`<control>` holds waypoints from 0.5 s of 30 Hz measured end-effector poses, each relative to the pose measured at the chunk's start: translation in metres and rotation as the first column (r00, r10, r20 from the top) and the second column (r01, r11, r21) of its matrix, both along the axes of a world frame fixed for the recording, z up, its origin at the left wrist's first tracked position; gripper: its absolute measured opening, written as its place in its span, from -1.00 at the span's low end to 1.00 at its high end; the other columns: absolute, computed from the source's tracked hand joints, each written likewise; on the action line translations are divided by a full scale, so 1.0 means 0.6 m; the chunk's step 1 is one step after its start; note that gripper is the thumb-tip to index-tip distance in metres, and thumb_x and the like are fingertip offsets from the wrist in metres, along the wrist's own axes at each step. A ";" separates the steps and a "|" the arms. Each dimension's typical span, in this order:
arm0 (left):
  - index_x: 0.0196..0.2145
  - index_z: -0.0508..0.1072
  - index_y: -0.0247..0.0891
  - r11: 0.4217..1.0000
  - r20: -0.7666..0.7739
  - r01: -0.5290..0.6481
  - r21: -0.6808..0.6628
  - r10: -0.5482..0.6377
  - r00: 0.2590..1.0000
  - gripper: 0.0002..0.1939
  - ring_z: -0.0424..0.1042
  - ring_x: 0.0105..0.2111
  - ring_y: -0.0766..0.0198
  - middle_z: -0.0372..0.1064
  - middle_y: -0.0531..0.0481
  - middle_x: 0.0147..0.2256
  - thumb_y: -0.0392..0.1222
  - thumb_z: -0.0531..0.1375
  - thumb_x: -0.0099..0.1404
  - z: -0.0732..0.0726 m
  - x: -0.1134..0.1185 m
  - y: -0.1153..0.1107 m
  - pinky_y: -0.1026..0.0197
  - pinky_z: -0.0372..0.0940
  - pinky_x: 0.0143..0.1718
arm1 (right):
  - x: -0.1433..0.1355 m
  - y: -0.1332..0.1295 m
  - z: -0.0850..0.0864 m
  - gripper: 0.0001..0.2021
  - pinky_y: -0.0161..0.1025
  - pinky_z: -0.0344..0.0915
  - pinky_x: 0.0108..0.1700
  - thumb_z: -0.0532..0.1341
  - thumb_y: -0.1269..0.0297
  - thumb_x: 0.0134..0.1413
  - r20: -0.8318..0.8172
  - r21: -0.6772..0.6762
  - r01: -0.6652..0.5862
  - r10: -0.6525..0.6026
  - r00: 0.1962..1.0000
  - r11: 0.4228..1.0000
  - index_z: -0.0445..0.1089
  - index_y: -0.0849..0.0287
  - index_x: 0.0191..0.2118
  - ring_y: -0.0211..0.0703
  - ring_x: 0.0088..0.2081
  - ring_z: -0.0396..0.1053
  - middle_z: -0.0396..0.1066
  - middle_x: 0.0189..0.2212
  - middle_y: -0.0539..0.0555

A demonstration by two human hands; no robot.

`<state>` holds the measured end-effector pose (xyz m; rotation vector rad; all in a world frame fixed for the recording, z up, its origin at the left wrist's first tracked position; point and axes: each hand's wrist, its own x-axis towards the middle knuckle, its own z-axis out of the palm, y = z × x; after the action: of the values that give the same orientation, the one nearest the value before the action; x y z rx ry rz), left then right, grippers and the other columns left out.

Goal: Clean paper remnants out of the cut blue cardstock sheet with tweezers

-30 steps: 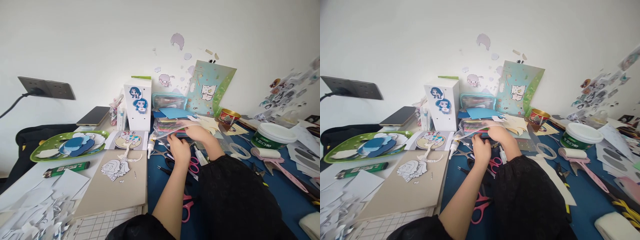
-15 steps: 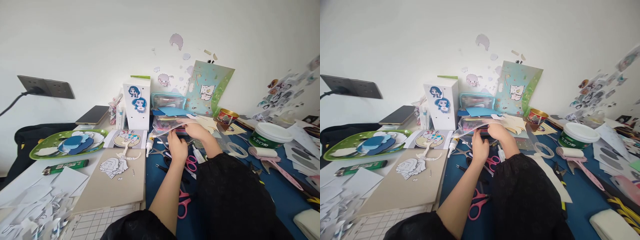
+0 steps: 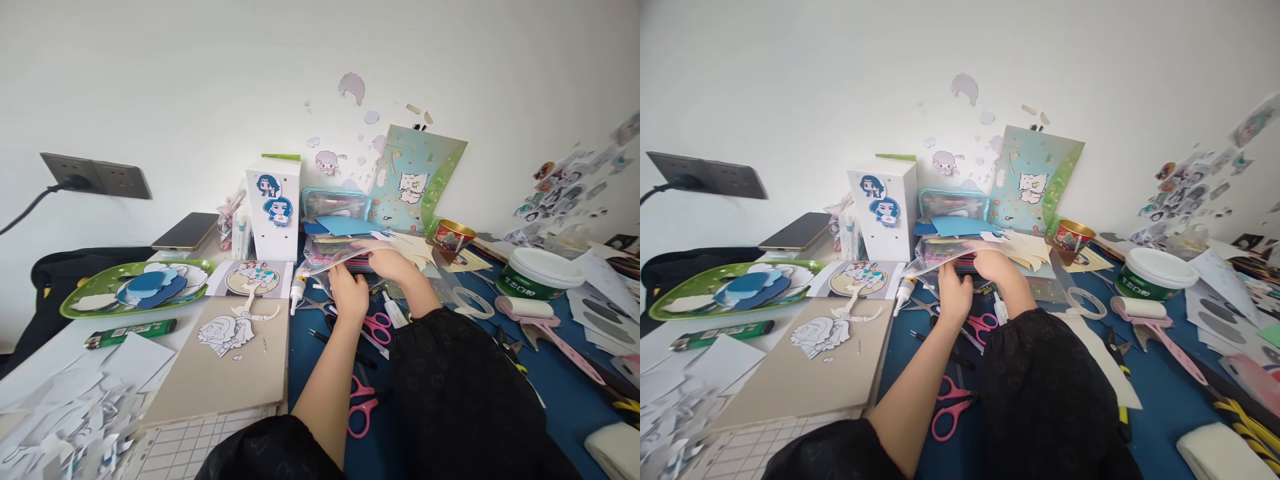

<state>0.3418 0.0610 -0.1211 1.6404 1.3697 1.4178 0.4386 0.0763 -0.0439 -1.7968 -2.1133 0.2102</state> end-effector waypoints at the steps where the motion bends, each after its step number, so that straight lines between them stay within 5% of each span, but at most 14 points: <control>1: 0.05 0.27 -0.27 1.000 0.000 0.001 0.003 -0.001 1.000 -0.62 0.20 0.08 0.01 0.18 -0.16 0.10 -0.19 0.15 0.28 0.001 -0.001 0.002 -0.17 0.15 0.06 | 0.000 0.000 0.000 -0.73 0.05 0.21 0.09 0.11 0.30 0.24 0.003 -0.001 0.000 0.000 1.000 1.000 0.30 0.17 0.03 -0.04 0.07 0.26 0.25 0.09 0.15; 7: 0.09 0.25 -0.25 0.998 -0.006 0.035 0.056 -0.034 0.999 -0.57 0.05 0.18 -0.04 0.05 -0.16 0.19 -0.22 0.16 0.27 0.001 -0.007 0.012 -0.21 0.04 0.13 | -0.007 -0.002 0.003 -0.77 -0.02 0.29 0.01 0.11 0.31 0.24 0.034 -0.032 0.021 -0.020 0.999 0.999 0.33 0.18 -0.01 -0.10 -0.03 0.34 0.32 0.01 0.14; 15: 0.02 0.31 -0.27 0.999 0.057 -0.026 0.032 0.024 0.998 -0.66 0.31 -0.01 0.09 0.25 -0.15 0.05 -0.15 0.13 0.30 0.006 -0.008 0.021 -0.09 0.26 -0.02 | -0.011 -0.001 -0.005 -0.81 -0.06 0.33 -0.05 0.13 0.28 0.22 0.151 -0.040 0.072 -0.066 0.986 0.997 0.37 0.22 -0.10 -0.14 -0.11 0.37 0.38 -0.09 0.11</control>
<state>0.3368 0.0734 -0.1172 1.5972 1.3457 1.4971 0.4318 0.0759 -0.0469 -1.9643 -2.1578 0.1090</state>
